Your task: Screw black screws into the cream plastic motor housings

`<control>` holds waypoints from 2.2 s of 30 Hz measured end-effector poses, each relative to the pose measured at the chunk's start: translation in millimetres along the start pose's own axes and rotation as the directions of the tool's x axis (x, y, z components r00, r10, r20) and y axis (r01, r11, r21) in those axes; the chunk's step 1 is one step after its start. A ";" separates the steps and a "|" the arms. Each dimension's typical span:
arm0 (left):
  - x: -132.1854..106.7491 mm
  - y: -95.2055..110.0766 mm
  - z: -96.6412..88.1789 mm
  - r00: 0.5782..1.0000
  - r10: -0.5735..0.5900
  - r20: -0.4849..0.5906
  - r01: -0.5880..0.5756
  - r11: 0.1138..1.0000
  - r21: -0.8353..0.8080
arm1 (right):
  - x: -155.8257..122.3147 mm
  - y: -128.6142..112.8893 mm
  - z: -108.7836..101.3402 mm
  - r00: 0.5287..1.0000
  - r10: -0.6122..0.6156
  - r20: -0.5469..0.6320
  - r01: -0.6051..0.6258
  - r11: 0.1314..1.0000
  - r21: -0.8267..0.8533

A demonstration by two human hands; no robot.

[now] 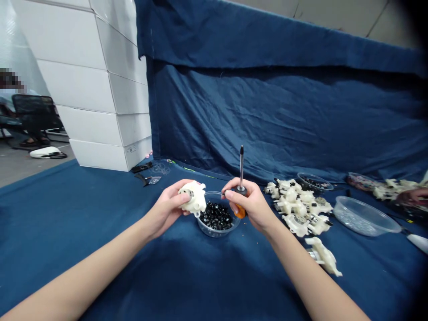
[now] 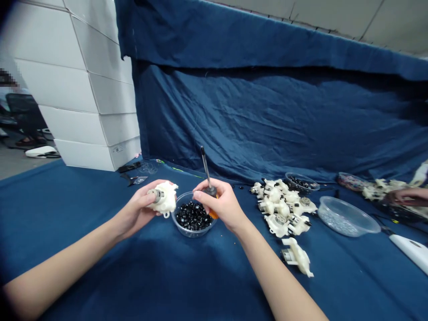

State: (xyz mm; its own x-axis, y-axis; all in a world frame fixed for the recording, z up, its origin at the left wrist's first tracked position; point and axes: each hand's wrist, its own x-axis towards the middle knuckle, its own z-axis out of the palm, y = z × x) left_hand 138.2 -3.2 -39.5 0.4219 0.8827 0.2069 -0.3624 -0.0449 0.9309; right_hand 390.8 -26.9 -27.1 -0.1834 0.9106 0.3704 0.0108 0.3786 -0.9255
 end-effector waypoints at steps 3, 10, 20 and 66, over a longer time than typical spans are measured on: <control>-3.2 -2.7 3.9 0.999 0.015 0.041 -0.014 0.999 -0.040 | -6.9 5.6 2.7 1.000 0.001 0.000 -0.001 1.000 -0.030; -8.9 -3.0 12.6 0.988 -0.049 0.146 0.053 0.998 -0.023 | -15.2 -2.4 12.6 0.995 0.097 0.024 -0.097 0.995 -0.033; -13.1 0.3 16.1 0.977 -0.130 0.171 0.121 0.991 0.062 | -15.7 0.1 8.4 0.978 0.198 -0.067 -0.199 0.980 -0.005; -12.3 7.8 18.4 0.974 -0.223 0.023 0.210 0.943 0.257 | -26.6 16.3 33.9 0.834 -0.532 0.149 0.535 0.711 -0.456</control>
State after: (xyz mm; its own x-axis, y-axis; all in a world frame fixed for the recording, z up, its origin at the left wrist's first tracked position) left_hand 145.6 -23.1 -29.3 0.5113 0.8594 0.0006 -0.0397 0.0230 0.9989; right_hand 362.5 -50.6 -54.7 -0.3050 0.5332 0.7891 0.3582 0.8320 -0.4238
